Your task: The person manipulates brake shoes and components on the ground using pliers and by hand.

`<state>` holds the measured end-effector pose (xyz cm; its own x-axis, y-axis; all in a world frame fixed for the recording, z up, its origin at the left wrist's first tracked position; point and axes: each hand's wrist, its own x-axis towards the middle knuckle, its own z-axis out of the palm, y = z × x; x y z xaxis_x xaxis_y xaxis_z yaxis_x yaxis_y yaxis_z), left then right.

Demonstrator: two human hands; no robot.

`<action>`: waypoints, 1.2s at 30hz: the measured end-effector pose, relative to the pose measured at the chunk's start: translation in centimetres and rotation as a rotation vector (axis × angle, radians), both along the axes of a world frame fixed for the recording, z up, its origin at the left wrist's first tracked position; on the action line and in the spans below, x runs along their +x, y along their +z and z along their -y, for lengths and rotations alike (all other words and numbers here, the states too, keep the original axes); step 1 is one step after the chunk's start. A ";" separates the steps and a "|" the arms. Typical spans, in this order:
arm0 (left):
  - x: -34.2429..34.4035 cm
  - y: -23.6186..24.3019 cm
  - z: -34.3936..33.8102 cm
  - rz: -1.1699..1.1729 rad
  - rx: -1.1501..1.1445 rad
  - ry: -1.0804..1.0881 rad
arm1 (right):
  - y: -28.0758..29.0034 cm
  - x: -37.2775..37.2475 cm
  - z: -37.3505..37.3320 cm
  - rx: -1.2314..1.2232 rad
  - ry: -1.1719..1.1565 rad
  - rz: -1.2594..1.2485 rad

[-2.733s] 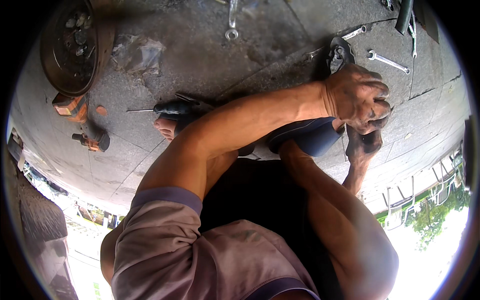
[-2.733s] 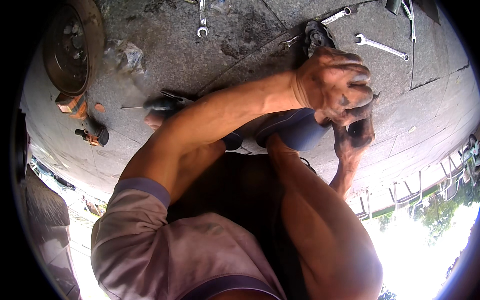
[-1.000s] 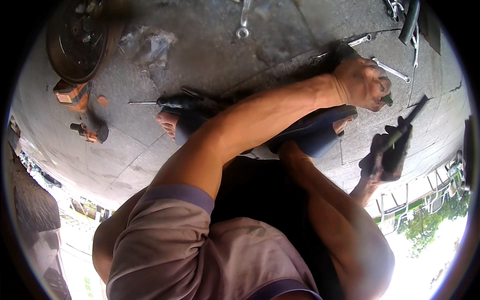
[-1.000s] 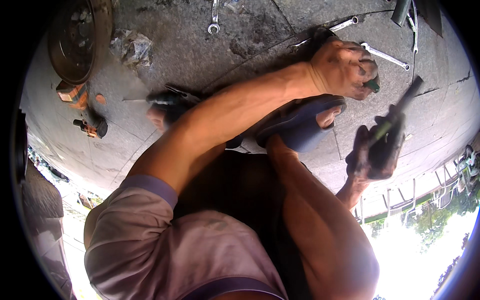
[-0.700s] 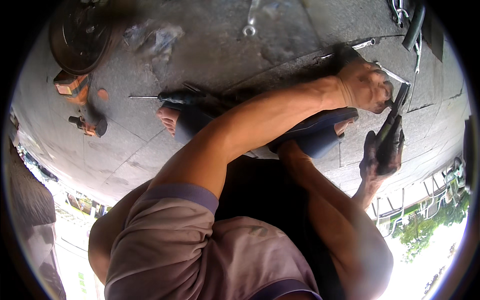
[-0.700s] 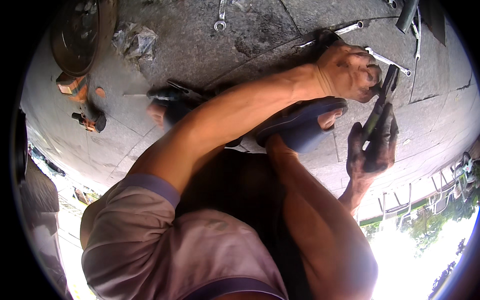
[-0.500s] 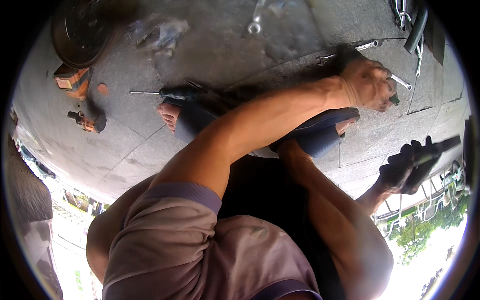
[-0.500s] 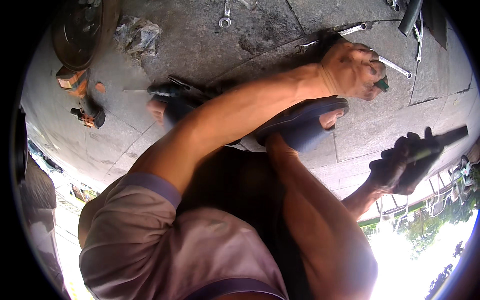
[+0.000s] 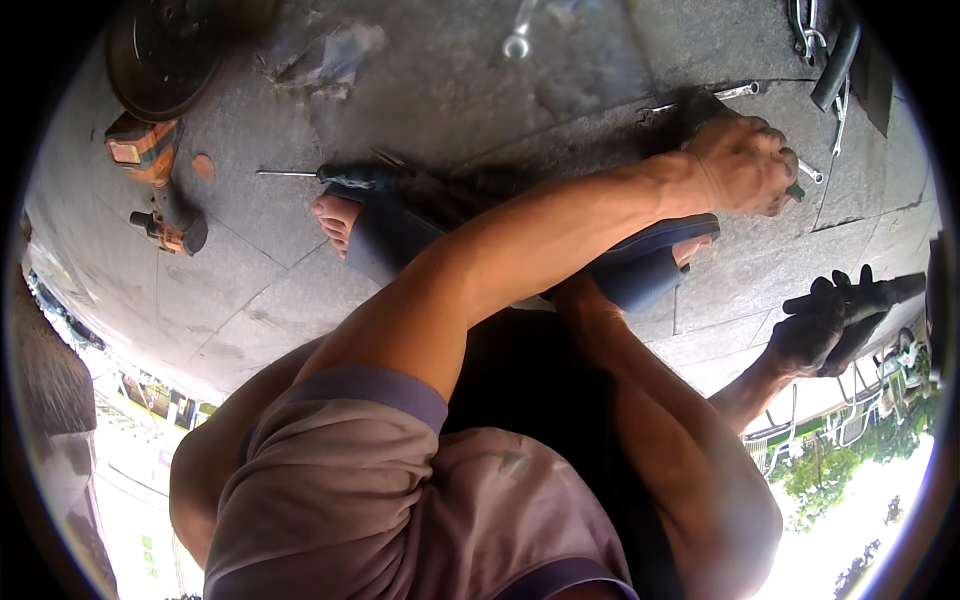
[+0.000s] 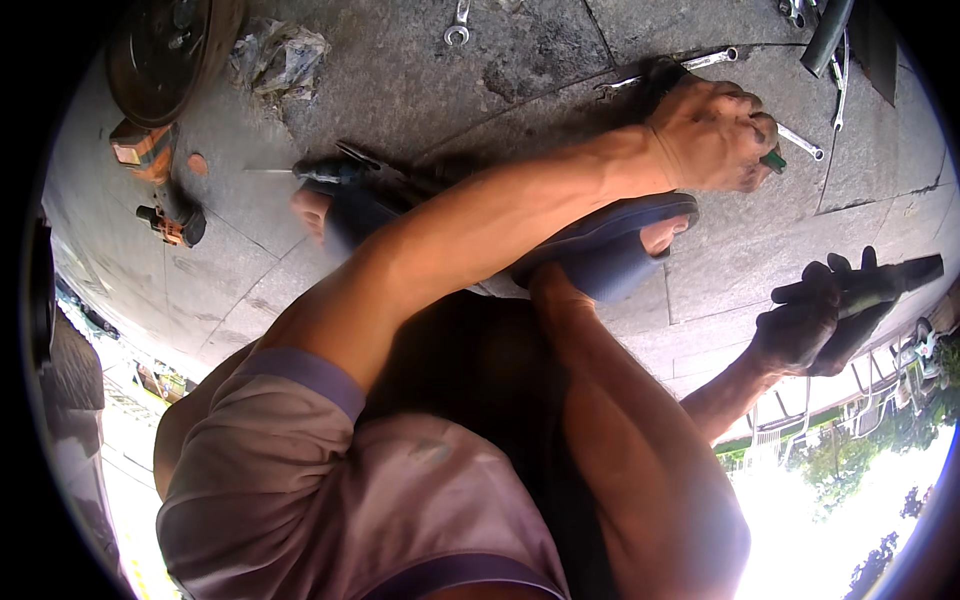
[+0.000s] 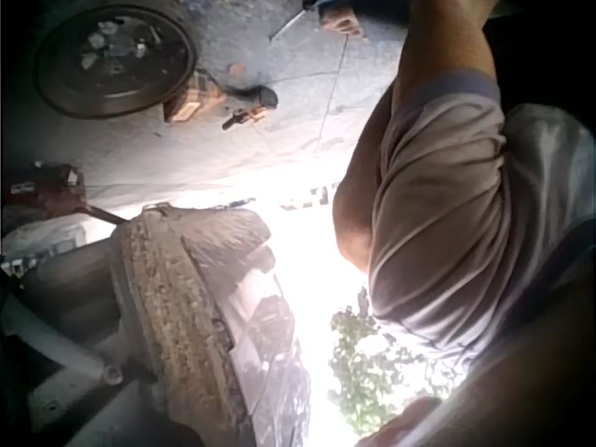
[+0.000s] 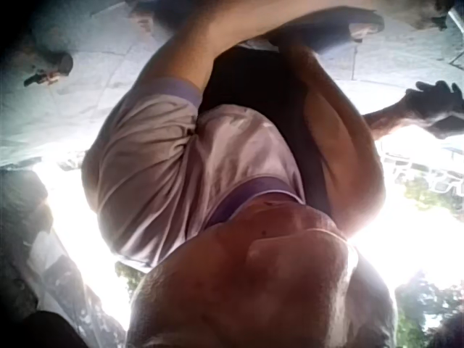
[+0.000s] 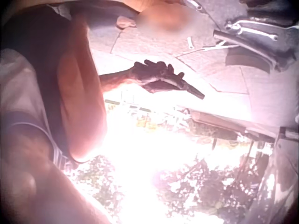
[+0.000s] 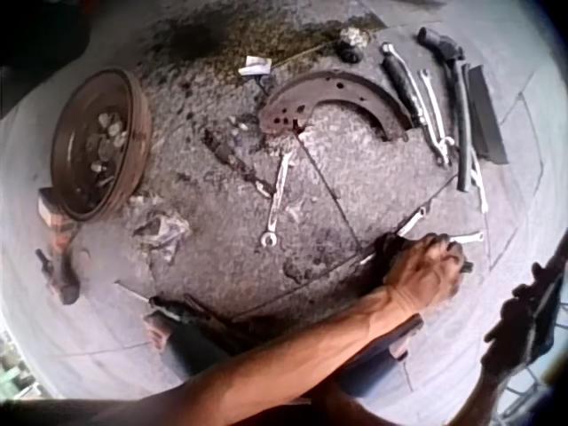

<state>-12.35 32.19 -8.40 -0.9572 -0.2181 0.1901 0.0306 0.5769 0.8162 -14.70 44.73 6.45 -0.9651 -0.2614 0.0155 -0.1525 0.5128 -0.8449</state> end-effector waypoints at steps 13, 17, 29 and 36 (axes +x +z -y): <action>-0.3 0.7 0.2 0.096 -0.041 -0.089 | 0.2 -0.7 0.4 0.107 -0.132 0.031; 0.3 0.4 0.5 0.104 -0.062 -0.042 | -1.7 1.7 1.2 0.497 0.173 0.106; 0.1 1.2 1.2 0.163 -0.005 -0.060 | -0.9 0.2 0.2 0.164 0.036 -0.006; 1.0 0.2 1.4 0.018 0.004 0.009 | -3.7 2.7 0.3 0.138 0.151 0.418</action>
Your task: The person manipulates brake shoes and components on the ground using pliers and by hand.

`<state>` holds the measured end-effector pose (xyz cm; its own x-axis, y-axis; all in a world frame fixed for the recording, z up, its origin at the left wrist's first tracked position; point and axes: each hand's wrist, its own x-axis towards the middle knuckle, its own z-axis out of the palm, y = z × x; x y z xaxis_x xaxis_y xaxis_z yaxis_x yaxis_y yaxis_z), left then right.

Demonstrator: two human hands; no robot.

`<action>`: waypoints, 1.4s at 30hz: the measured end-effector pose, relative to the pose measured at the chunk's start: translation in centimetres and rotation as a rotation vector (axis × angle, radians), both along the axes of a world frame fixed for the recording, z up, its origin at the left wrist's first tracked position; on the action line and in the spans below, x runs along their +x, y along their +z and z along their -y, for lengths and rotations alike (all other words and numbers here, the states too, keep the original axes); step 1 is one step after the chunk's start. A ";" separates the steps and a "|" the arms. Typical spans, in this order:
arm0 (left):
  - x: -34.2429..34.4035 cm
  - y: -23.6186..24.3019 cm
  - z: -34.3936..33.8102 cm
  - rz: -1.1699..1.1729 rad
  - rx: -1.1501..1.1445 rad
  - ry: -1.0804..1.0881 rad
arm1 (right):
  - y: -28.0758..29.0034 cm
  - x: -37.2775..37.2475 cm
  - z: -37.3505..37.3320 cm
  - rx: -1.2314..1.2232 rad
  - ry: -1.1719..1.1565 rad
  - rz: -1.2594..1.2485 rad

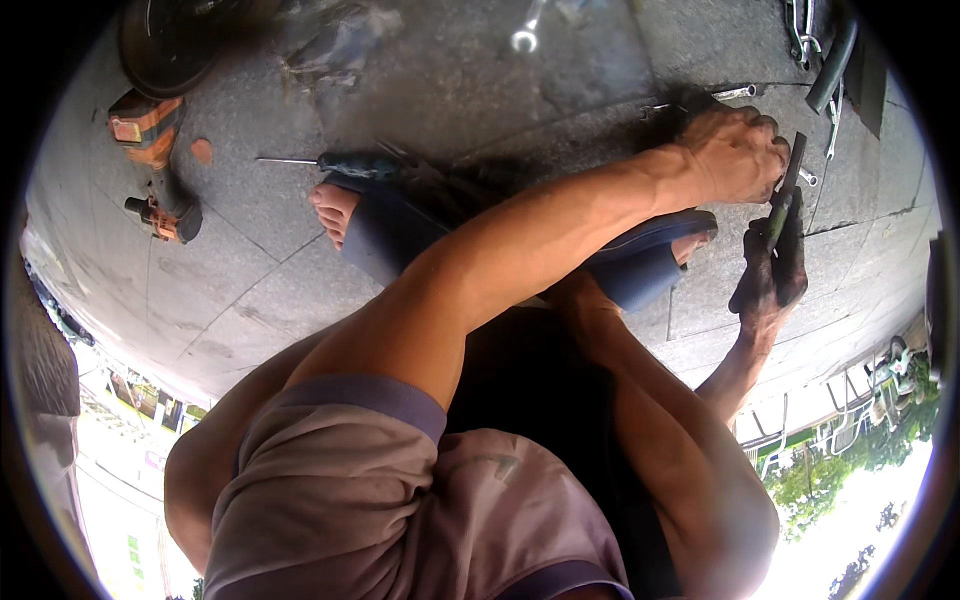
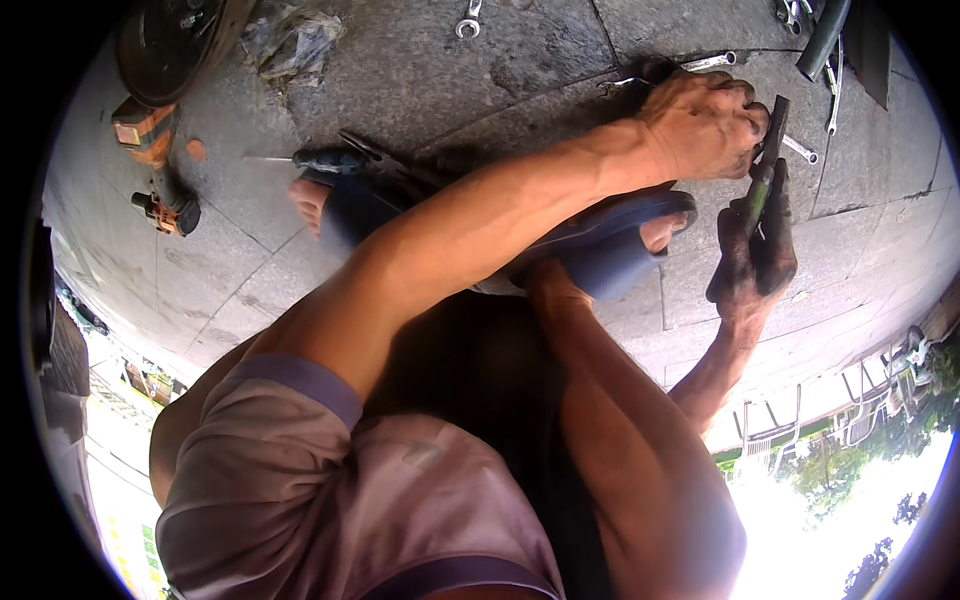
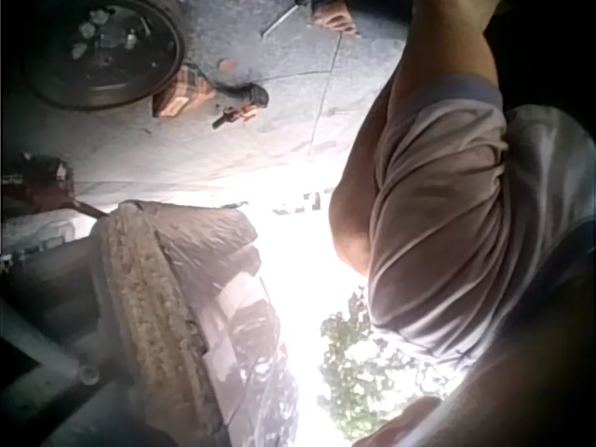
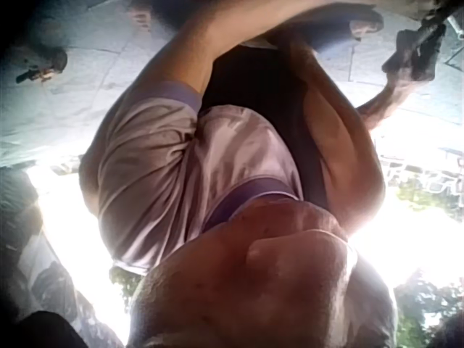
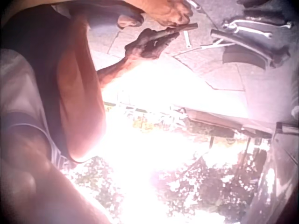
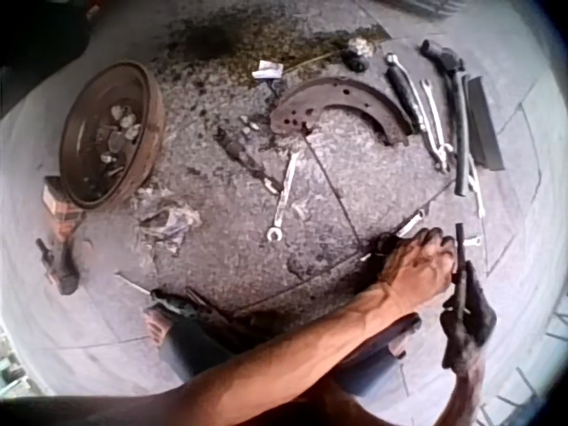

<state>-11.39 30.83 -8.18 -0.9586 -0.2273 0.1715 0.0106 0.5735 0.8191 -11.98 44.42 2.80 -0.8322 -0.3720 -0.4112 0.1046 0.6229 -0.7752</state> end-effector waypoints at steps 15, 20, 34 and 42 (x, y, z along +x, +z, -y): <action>0.6 0.2 0.3 0.044 0.011 -0.067 | 0.9 -0.4 -1.7 -0.010 -0.086 -0.275; 1.7 -1.4 0.7 -0.105 -0.132 -0.262 | 1.2 0.2 -2.0 -0.051 -0.079 -0.149; 9.7 -1.3 9.8 -0.328 -0.386 -0.205 | 1.2 0.3 -2.5 0.090 -0.141 -0.154; 7.4 -0.8 9.2 0.114 0.078 0.005 | 0.3 0.8 -2.4 0.044 -0.180 -0.077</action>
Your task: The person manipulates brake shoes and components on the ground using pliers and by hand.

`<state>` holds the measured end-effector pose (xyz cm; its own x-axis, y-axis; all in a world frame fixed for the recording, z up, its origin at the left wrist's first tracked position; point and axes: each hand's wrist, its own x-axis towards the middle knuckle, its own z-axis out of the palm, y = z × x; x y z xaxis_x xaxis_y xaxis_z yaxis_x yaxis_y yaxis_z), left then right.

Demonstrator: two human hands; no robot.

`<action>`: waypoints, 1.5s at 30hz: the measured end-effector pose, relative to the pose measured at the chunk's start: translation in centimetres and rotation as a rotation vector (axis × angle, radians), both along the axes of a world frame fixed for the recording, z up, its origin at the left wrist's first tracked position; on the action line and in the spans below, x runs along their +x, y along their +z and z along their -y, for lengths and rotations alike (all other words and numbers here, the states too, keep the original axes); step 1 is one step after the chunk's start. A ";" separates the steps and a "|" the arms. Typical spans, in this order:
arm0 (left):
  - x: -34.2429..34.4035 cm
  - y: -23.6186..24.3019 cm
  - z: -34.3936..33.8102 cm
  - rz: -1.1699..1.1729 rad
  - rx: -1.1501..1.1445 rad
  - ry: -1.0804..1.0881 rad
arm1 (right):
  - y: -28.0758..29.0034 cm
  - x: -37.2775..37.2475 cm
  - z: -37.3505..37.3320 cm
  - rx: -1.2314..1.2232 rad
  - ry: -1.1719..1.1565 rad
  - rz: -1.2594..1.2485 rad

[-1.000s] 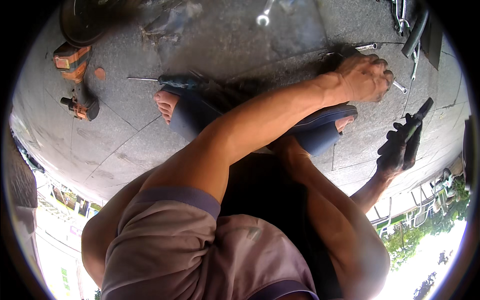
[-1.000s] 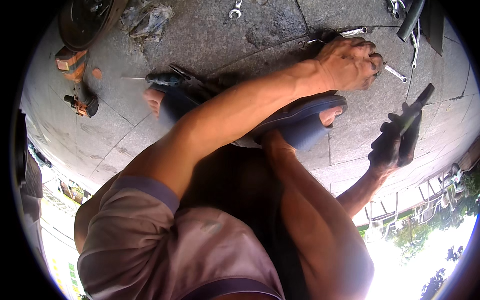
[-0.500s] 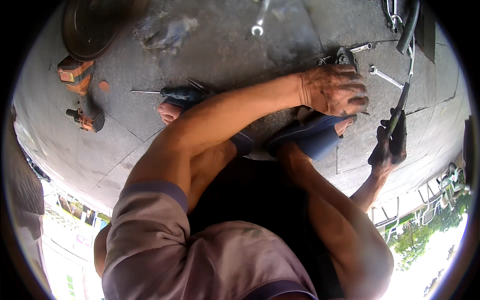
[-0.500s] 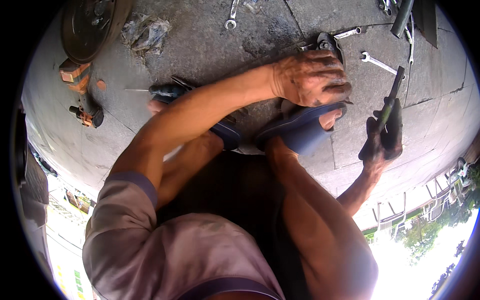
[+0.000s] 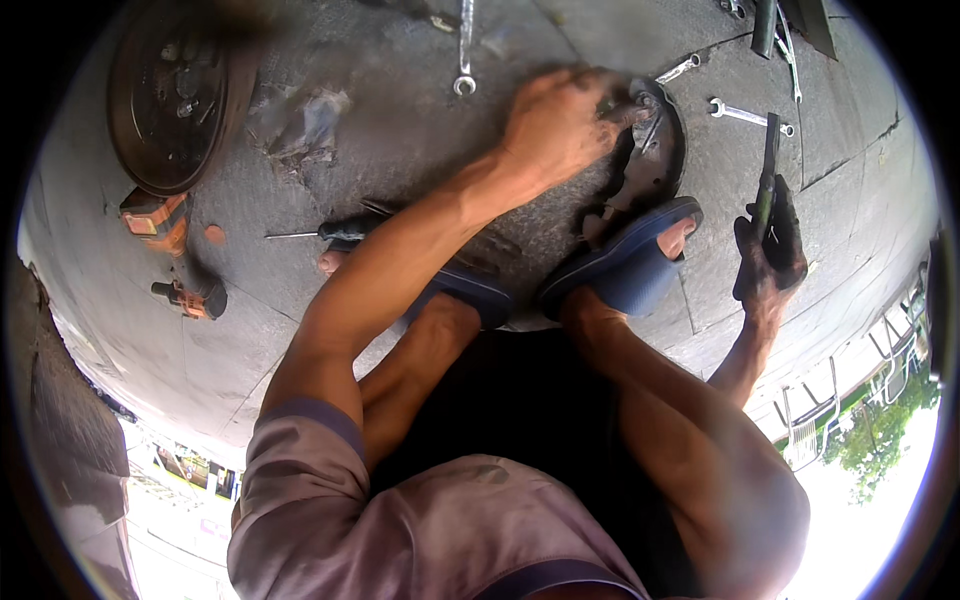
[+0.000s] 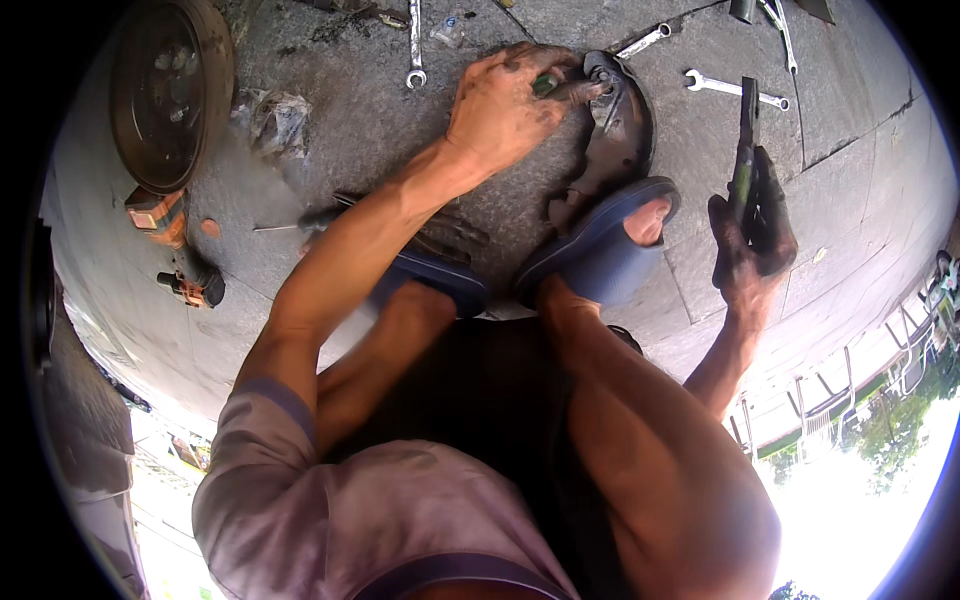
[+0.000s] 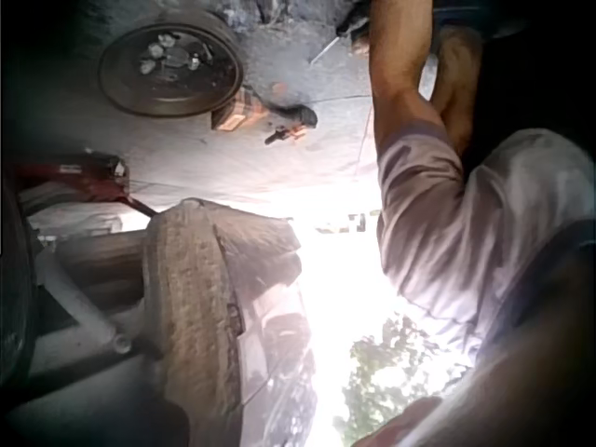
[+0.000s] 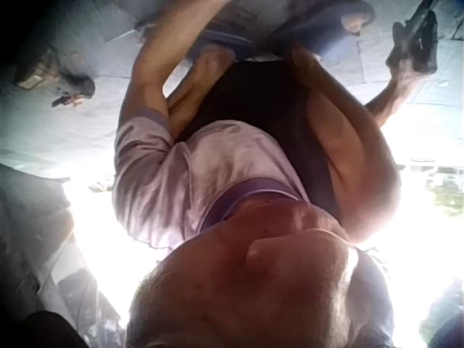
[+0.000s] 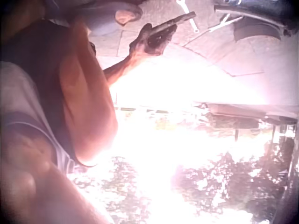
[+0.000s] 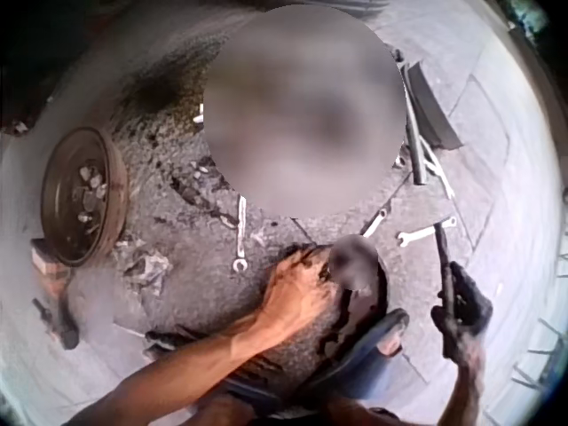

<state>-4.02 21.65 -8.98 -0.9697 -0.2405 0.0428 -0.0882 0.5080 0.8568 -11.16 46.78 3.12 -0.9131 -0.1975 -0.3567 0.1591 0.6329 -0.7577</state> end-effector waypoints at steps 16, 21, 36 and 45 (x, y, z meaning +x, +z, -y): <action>-0.3 0.3 -2.2 -0.167 -0.221 -0.055 | -0.6 0.0 -0.4 0.010 0.050 0.024; -1.9 4.6 -5.8 -0.312 -0.184 -0.231 | -1.4 -0.2 -0.3 -0.005 0.037 0.023; -4.8 3.4 -9.4 -0.383 0.024 -0.184 | -2.5 0.8 -2.5 0.109 0.034 0.038; -5.6 3.3 -9.4 -0.413 0.000 -0.113 | -2.8 0.7 -2.5 -0.033 -0.006 0.081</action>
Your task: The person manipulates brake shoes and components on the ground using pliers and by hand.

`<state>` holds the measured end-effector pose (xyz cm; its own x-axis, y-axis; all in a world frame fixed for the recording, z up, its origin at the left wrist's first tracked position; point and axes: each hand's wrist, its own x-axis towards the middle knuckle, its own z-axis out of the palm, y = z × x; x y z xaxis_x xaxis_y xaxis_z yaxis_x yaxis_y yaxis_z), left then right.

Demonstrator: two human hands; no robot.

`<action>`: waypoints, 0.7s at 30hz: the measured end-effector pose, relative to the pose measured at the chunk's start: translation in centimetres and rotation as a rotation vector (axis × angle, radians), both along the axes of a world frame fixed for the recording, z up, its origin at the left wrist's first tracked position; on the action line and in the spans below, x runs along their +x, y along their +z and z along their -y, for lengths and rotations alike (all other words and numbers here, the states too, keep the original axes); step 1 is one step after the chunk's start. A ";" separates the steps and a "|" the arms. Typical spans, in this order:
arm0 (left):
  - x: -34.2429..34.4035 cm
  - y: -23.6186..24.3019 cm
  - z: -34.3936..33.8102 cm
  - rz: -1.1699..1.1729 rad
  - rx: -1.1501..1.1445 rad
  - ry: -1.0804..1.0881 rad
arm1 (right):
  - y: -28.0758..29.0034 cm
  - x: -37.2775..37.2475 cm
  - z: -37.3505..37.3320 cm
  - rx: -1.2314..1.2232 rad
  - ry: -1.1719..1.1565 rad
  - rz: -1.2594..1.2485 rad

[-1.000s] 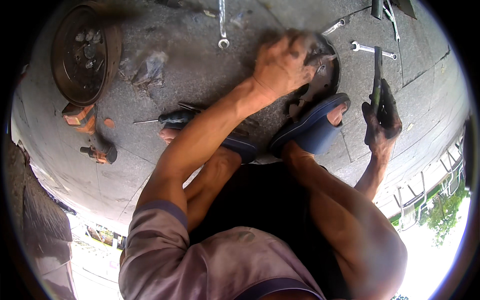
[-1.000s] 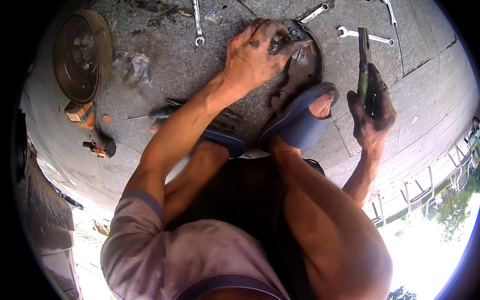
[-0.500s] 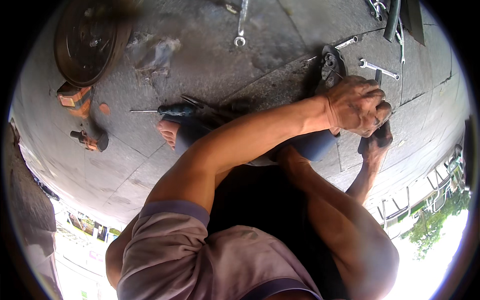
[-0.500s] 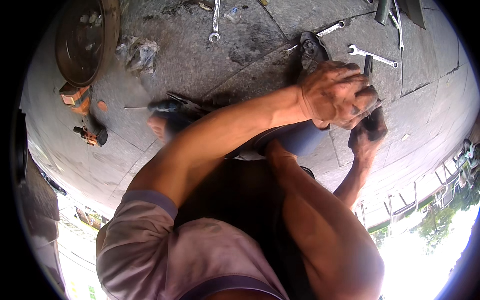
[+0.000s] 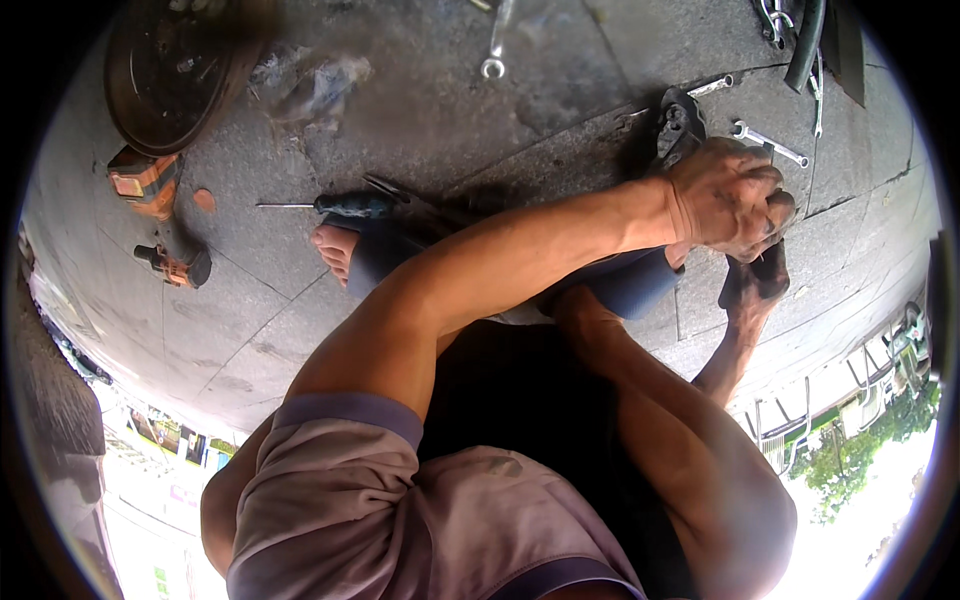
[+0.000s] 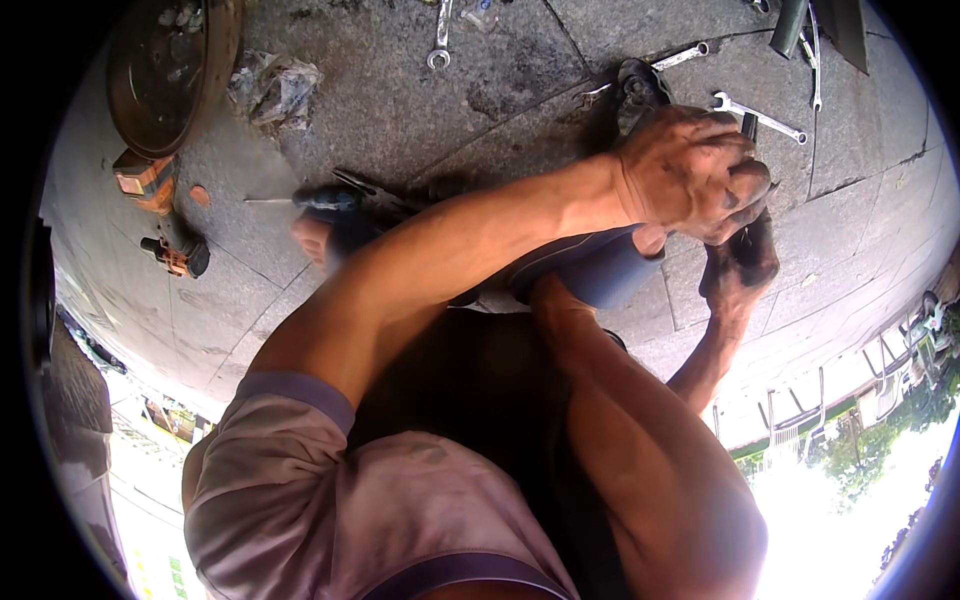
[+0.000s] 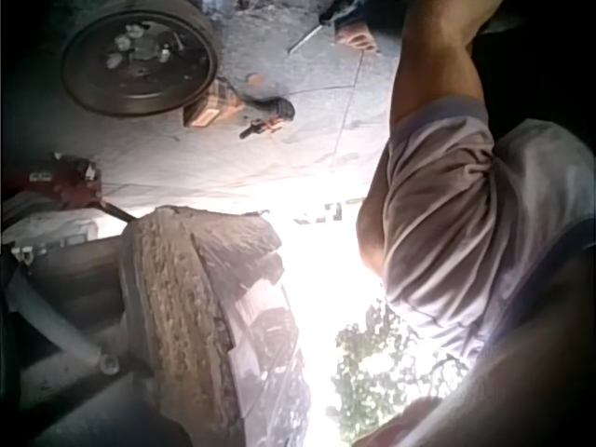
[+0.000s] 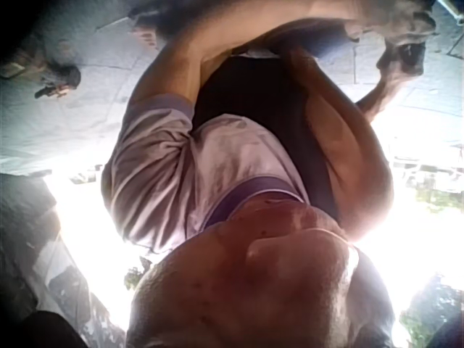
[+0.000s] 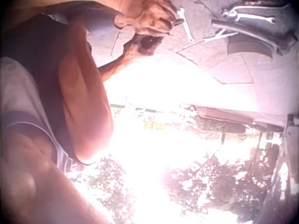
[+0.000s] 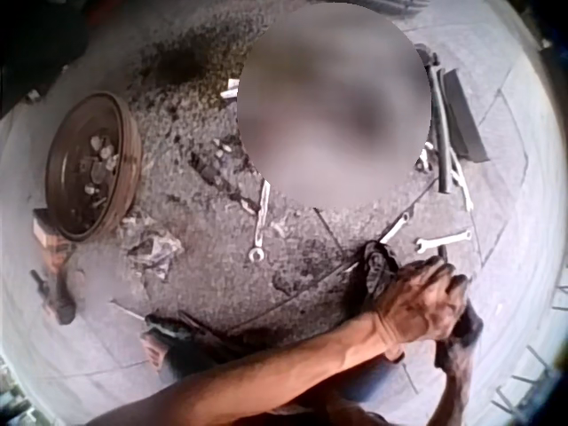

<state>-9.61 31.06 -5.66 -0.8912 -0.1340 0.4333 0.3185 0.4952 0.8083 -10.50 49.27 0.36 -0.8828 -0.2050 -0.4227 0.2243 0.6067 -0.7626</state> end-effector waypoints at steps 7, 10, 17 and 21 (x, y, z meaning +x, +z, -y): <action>-0.8 -1.4 -0.8 -0.030 0.004 0.144 | 0.4 0.1 1.6 0.128 -0.071 0.026; -1.0 -1.5 -0.5 -0.024 -0.011 0.134 | 0.6 0.1 2.0 0.157 -0.070 0.040; -1.9 -1.9 -0.5 -0.077 -0.035 0.171 | 0.1 -0.1 1.5 0.063 -0.057 0.053; -1.6 -1.8 -0.8 -0.002 -0.078 0.128 | 0.3 -0.1 2.1 0.089 -0.029 0.017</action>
<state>-11.18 31.81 -7.51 -0.8681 -0.2122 0.4487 0.2505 0.5931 0.7651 -10.56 47.12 0.64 -0.8801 -0.1404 -0.4536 0.2554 0.6652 -0.7016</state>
